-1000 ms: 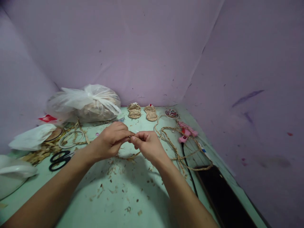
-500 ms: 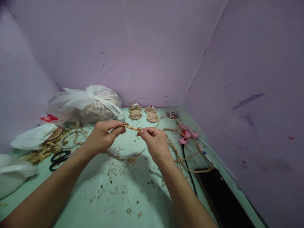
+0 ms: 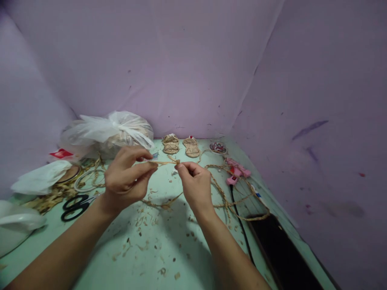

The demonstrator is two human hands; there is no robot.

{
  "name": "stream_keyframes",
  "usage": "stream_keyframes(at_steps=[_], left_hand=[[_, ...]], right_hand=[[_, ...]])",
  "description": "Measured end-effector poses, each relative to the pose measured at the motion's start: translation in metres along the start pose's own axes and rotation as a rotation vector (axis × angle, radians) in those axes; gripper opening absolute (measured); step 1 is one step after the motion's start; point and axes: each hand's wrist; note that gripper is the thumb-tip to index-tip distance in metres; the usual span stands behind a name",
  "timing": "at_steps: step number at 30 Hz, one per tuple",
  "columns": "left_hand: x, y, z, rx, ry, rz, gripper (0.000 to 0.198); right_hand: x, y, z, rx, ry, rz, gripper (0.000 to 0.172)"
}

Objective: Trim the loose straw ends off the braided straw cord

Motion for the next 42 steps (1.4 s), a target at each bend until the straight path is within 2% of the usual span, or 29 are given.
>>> stream_keyframes(at_steps=[2,4,8,10,13,15,18,20,22,24,27,32,37,42], left_hand=[[0.003,0.001,0.001,-0.015,0.064,-0.053,0.011],[0.004,0.003,0.001,-0.011,0.062,-0.091,0.008],[0.001,0.004,0.002,0.112,-0.1,-0.109,0.007],[-0.002,0.002,0.003,0.155,-0.218,-0.021,0.009],[-0.007,-0.002,0.005,0.122,-0.315,0.183,0.008],[-0.009,-0.003,0.007,0.096,-0.386,0.234,0.011],[-0.01,-0.002,0.009,0.134,-0.679,0.141,0.022],[-0.011,0.002,0.009,0.267,-0.905,0.089,0.02],[-0.01,0.006,0.008,0.475,-1.065,0.104,0.02],[-0.009,0.009,0.008,0.676,-1.147,0.148,0.024],[-0.009,0.009,0.009,0.845,-1.175,0.186,0.02],[-0.009,0.009,0.011,0.887,-1.109,0.179,0.012],[-0.005,0.013,0.009,0.872,-1.118,0.11,0.009],[-0.003,0.018,0.013,0.82,-1.168,0.007,0.012]], right_hand=[[0.0,0.001,0.002,-0.102,0.021,0.018,0.019],[-0.001,0.001,0.003,-0.204,0.058,0.011,0.019],[-0.003,0.001,0.004,-0.258,0.098,-0.012,0.018],[-0.004,0.001,0.004,-0.229,0.076,-0.013,0.017],[-0.003,0.002,0.003,-0.17,0.039,-0.014,0.017],[-0.001,0.002,0.002,-0.118,0.011,-0.01,0.018],[0.002,0.001,-0.001,-0.028,-0.04,0.012,0.019],[0.005,0.002,-0.003,0.021,-0.067,0.02,0.019],[0.007,0.002,-0.004,0.047,-0.084,0.015,0.019],[0.008,0.003,-0.004,0.051,-0.088,-0.001,0.02],[0.008,0.004,-0.004,0.048,-0.096,-0.023,0.019],[0.008,0.004,-0.002,0.034,-0.089,-0.021,0.018],[0.009,0.005,0.001,-0.079,-0.058,-0.052,0.017],[0.011,0.01,-0.001,-0.325,0.07,-0.163,0.013]])
Point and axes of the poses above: each hand's wrist, its own x-axis away from the middle knuckle, its own y-axis out of the palm, z = x × y, and after that the axes turned 9 degrees about x, right-handed
